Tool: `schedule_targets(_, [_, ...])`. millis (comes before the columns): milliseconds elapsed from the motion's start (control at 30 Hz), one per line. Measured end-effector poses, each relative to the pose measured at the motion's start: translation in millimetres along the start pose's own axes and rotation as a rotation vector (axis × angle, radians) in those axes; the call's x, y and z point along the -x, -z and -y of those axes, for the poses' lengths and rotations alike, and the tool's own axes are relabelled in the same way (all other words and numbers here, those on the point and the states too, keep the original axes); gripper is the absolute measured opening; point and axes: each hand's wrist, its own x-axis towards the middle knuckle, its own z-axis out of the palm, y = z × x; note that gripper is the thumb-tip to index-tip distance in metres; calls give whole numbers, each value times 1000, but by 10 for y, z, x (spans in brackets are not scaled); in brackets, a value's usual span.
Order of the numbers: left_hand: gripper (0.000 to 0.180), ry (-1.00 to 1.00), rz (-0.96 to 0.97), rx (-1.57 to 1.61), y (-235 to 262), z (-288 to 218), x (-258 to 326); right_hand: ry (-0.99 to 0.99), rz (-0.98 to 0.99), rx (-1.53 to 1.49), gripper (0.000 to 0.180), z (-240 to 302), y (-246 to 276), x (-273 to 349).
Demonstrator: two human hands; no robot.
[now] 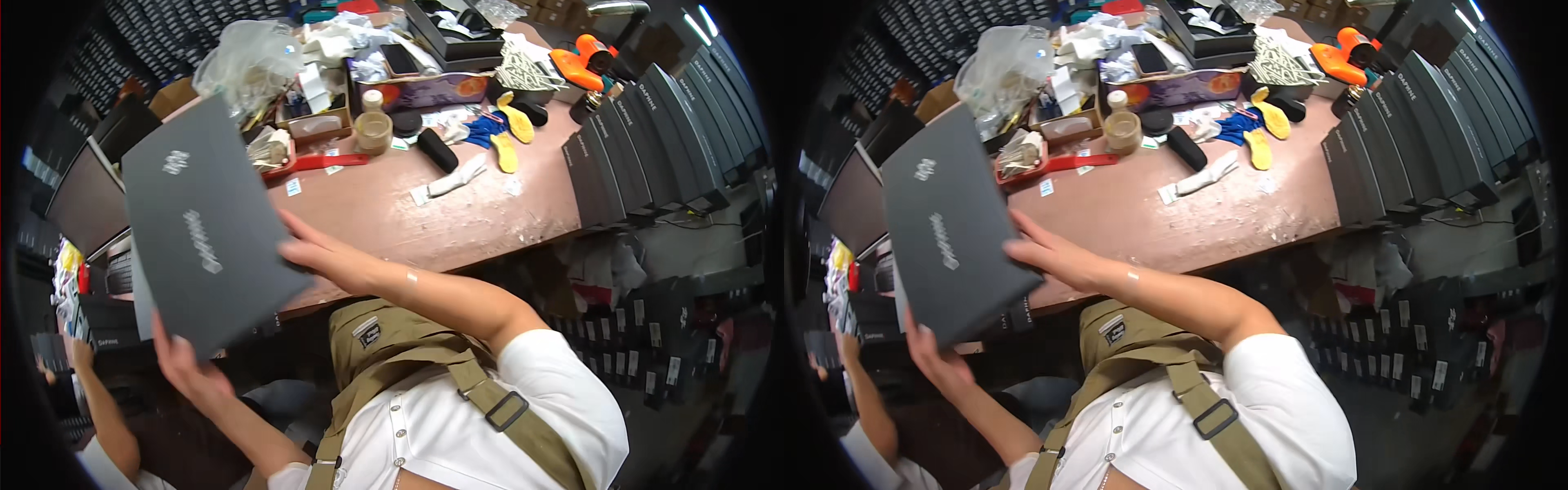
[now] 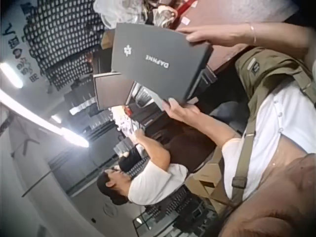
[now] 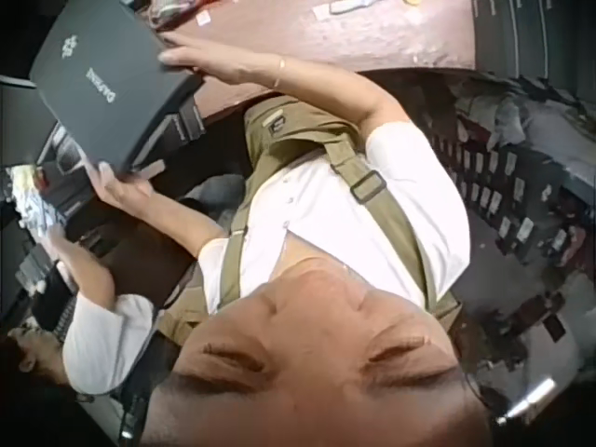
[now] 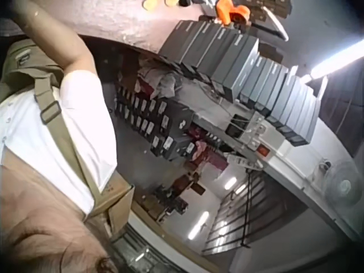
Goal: Inspecting pairs of black high-heeled shoes, checking their tags, and neatly packing them into shoeboxes with tissue paper.
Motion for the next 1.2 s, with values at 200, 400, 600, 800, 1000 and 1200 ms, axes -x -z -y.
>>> schedule_targets(200, [54, 669, 273, 249, -555, 1479, 827, -166, -357, 222, 70, -899, 1070, 1338])
schedule_targets(400, [51, 1024, 205, 437, -973, 2290, 591, -408, -558, 470, 48, -789, 1499, 1463])
schedule_targets(600, [68, 901, 266, 408, -1057, 1965, 418, -330, -656, -54, 49, -544, 1420, 1387])
schedule_targets(800, [73, 263, 488, 174, -615, 1117, -111, -88, -495, 331, 54, -939, 439, 862])
schedule_targets(1000, [59, 50, 527, -879, -193, 1641, -300, 179, -322, 1083, 50, -556, 601, 671])
schedule_targets(1200, [57, -464, 424, -1278, -840, 1676, -160, -190, -303, 1754, 46, -736, 1467, 574])
